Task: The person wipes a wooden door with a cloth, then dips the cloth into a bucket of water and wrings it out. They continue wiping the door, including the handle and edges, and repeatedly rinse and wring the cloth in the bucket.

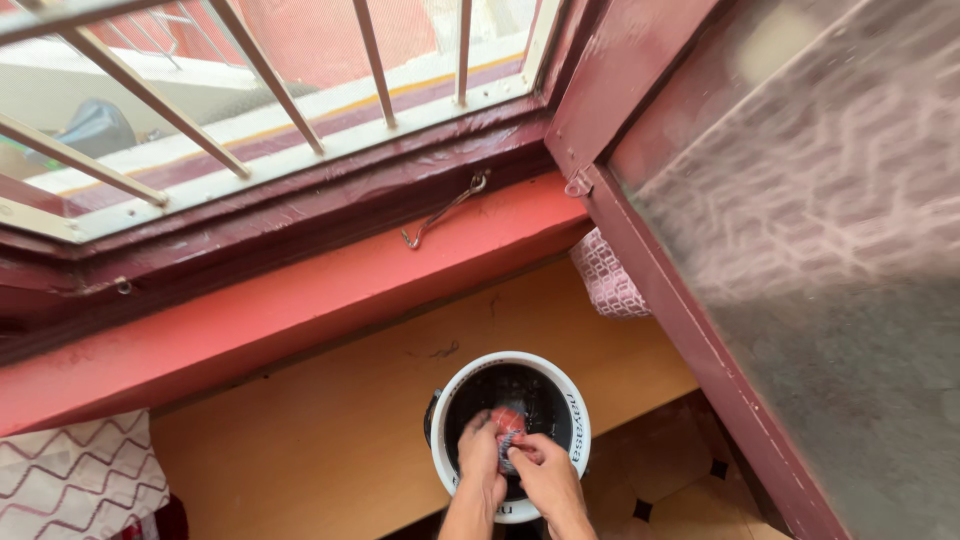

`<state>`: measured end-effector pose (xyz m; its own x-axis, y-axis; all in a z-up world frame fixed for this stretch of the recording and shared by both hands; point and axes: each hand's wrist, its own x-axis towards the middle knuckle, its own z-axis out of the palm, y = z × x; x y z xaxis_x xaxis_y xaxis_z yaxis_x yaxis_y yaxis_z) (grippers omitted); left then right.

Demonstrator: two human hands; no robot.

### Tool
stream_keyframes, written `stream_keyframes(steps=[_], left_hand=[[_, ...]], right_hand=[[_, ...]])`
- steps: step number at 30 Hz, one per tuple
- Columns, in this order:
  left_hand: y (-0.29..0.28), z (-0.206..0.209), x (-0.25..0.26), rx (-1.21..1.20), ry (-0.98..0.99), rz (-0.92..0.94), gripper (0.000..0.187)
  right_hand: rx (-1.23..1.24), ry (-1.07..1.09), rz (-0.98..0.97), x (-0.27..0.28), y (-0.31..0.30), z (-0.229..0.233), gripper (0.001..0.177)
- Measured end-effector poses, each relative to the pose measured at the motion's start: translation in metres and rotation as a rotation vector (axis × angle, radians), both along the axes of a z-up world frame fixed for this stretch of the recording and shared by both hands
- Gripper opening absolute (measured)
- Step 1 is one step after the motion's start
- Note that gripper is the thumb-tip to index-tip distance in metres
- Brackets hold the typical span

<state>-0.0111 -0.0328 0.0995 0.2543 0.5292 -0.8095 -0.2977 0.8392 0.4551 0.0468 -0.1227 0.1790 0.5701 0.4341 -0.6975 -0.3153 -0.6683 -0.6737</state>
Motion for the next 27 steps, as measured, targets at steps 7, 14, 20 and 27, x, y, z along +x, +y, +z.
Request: stream_keyframes(steps=[7, 14, 20, 27], left_hand=[[-0.014, 0.013, -0.001, 0.006, 0.011, -0.047, 0.028], [-0.015, 0.001, 0.012, 0.203, 0.334, -0.032, 0.021], [-0.014, 0.056, 0.009, 0.285, 0.509, -0.250, 0.024], [0.008, 0.090, -0.001, 0.518, 0.837, -0.537, 0.045]], right_hand=[[0.274, -0.146, -0.121, -0.005, 0.008, -0.016, 0.036], [0.003, -0.116, -0.183, -0.010, 0.016, 0.001, 0.022], [0.302, 0.342, -0.443, -0.011, 0.003, -0.012, 0.043], [0.267, 0.433, -0.353, -0.001, -0.004, 0.005, 0.044]])
